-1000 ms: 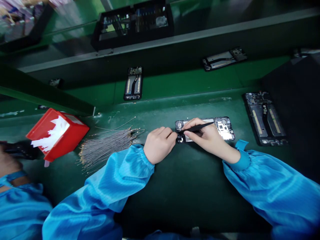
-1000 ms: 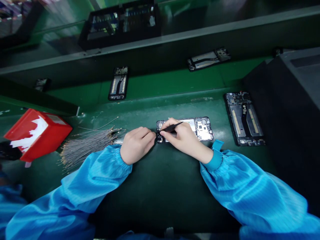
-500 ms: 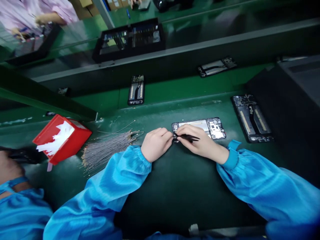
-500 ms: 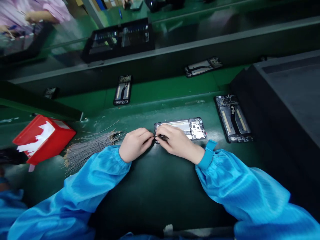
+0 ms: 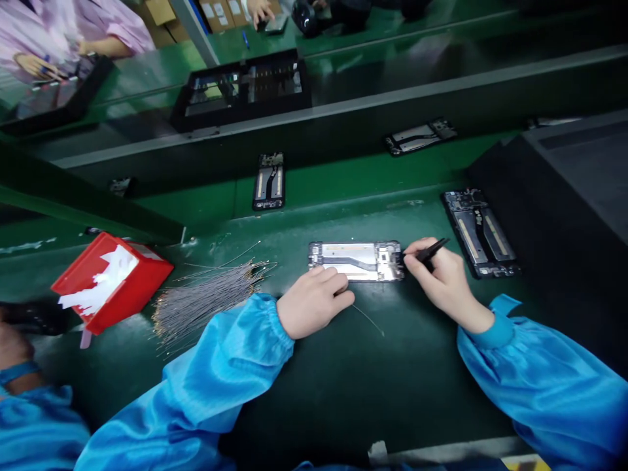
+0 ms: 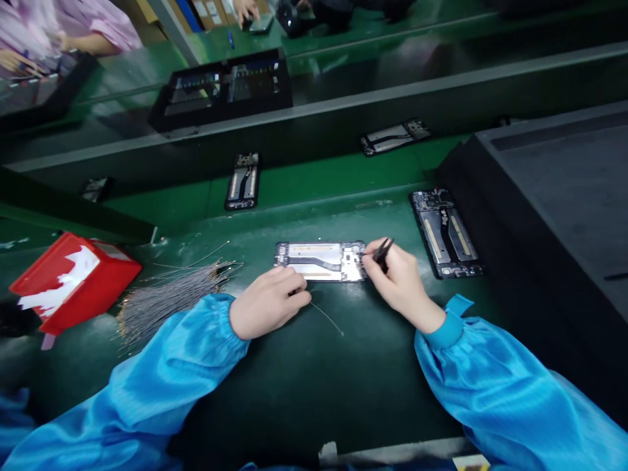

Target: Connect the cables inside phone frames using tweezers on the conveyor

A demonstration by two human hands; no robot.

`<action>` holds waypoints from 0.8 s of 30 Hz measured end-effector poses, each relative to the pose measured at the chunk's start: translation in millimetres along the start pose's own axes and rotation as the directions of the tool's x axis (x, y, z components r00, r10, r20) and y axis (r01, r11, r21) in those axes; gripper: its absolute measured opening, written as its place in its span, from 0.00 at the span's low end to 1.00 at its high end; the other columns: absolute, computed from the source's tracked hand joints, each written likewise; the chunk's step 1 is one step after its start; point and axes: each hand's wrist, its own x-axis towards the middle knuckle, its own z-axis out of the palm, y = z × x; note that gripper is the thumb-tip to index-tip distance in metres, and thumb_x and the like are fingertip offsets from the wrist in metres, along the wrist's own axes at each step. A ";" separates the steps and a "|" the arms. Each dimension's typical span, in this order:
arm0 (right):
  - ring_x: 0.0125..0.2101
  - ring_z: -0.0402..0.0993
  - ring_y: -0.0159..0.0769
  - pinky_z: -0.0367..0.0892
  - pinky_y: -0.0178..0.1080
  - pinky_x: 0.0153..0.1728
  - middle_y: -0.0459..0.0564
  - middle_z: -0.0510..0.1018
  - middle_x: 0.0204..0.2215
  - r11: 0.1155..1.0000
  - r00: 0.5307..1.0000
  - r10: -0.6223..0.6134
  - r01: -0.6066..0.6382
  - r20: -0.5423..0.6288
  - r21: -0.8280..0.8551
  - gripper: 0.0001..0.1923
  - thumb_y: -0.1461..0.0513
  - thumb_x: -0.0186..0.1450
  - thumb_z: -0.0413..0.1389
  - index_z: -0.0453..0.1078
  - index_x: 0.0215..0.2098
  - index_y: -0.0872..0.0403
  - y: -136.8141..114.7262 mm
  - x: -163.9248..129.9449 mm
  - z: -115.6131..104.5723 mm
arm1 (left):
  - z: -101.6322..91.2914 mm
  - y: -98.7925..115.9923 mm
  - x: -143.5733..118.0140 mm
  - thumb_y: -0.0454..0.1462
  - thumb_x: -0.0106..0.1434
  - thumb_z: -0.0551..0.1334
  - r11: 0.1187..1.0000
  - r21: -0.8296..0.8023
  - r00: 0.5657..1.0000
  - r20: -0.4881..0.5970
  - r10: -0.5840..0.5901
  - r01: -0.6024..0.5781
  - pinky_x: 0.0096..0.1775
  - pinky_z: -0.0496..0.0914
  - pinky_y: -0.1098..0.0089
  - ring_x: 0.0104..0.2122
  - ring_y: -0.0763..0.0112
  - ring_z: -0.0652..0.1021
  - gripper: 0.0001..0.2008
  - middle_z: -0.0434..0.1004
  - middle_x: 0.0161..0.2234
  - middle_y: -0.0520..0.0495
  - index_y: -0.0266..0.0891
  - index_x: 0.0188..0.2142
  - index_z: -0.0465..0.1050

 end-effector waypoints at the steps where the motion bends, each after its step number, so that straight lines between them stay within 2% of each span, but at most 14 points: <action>1: 0.29 0.68 0.36 0.63 0.39 0.31 0.47 0.70 0.28 0.999 0.999 -0.002 0.000 0.039 0.041 0.02 0.63 0.61 0.50 0.63 0.33 0.52 -4.8 -2.0 2.5 | 1.1 1.4 1.3 0.33 0.62 0.51 1.000 -0.006 1.000 0.015 -0.003 0.003 0.33 0.60 0.68 0.30 0.70 0.65 0.07 0.65 0.30 0.49 0.38 0.30 0.65; 5: 0.33 0.69 0.35 0.64 0.39 0.34 0.48 0.70 0.31 0.973 0.994 -0.005 -0.022 0.114 0.231 0.02 0.64 0.61 0.51 0.64 0.34 0.52 -17.0 -9.7 6.4 | 4.7 7.6 6.7 0.33 0.61 0.51 1.000 -0.020 0.999 0.046 -0.016 0.017 0.34 0.60 0.67 0.32 0.68 0.66 0.06 0.66 0.30 0.48 0.37 0.30 0.65; 8: 0.35 0.69 0.36 0.64 0.41 0.37 0.48 0.71 0.32 0.949 0.992 -0.020 -0.020 0.125 0.314 0.04 0.65 0.61 0.52 0.65 0.35 0.52 -20.1 -14.8 6.0 | 7.5 11.8 12.8 0.33 0.61 0.50 0.997 -0.031 0.997 0.008 -0.071 0.071 0.33 0.60 0.67 0.31 0.68 0.66 0.07 0.65 0.29 0.48 0.37 0.31 0.65; 13: 0.34 0.70 0.36 0.66 0.41 0.36 0.49 0.73 0.32 0.942 0.988 -0.048 -0.005 0.149 0.335 0.05 0.66 0.59 0.54 0.67 0.35 0.52 -21.6 -16.5 6.4 | 16.1 13.8 21.7 0.34 0.62 0.49 0.979 -0.031 0.978 -0.054 -0.202 0.201 0.32 0.60 0.68 0.30 0.69 0.66 0.08 0.64 0.27 0.49 0.37 0.29 0.65; 24: 0.33 0.70 0.36 0.67 0.41 0.35 0.49 0.73 0.31 0.949 0.987 -0.027 -0.025 0.157 0.315 0.04 0.65 0.59 0.54 0.68 0.34 0.52 -21.9 -16.2 5.1 | 19.4 15.3 24.4 0.33 0.62 0.50 0.983 -0.037 0.977 -0.110 -0.184 0.181 0.31 0.59 0.69 0.29 0.69 0.65 0.09 0.65 0.26 0.49 0.36 0.28 0.65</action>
